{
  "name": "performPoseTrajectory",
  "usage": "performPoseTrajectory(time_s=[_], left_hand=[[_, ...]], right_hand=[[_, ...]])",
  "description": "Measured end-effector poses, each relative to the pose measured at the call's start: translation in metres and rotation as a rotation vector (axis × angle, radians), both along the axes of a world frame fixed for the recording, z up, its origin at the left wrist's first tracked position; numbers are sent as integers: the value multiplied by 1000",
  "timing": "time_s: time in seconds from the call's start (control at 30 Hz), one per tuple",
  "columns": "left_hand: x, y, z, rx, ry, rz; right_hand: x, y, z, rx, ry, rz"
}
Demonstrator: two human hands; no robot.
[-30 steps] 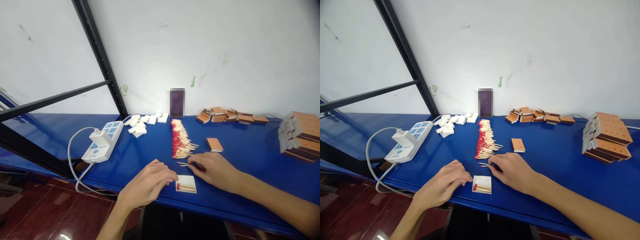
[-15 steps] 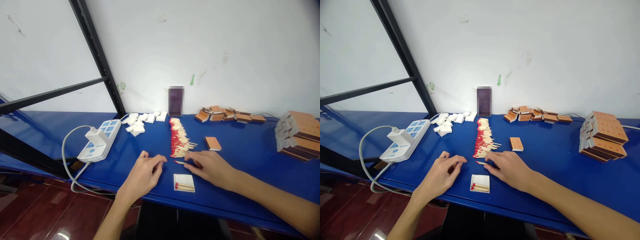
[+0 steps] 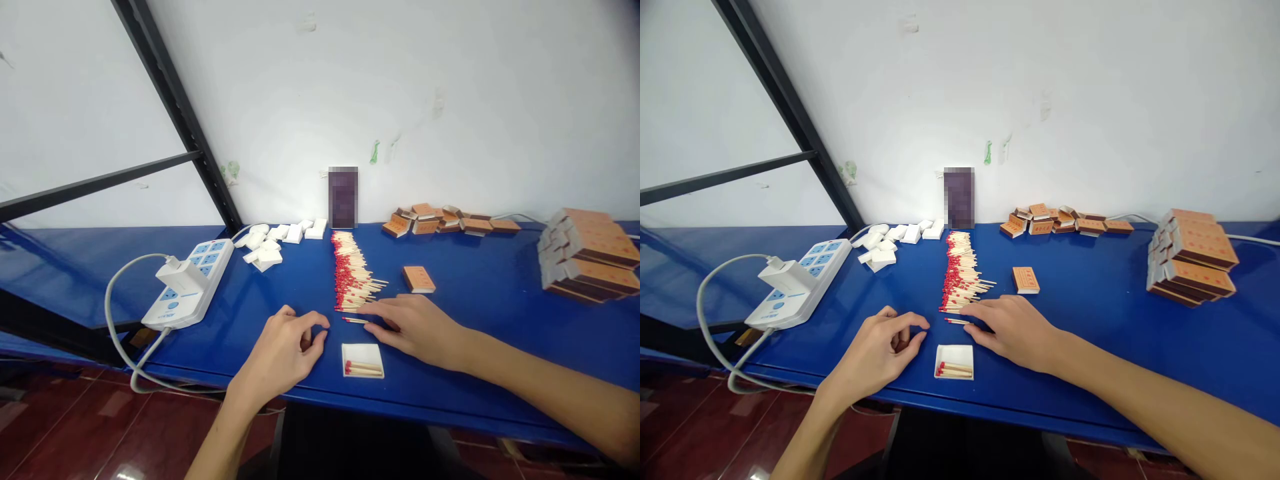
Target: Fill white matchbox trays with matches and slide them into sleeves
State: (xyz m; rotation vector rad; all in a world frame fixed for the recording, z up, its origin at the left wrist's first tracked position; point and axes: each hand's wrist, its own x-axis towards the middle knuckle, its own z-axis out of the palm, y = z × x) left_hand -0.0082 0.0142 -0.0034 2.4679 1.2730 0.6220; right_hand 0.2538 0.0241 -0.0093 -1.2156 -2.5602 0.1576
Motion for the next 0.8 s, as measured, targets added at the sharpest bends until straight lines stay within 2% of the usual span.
performPoseTrajectory(time_s=[0.17, 0.37, 0.8], left_hand=[[0, -2, 0, -51, -12, -21], [1, -1, 0, 46, 72, -45], [-1, -1, -1, 36, 182, -68]], right_hand=[[1, 0, -1, 4, 8, 6], [1, 1, -3, 4, 30, 14], [4, 3, -1, -116, 135, -24]])
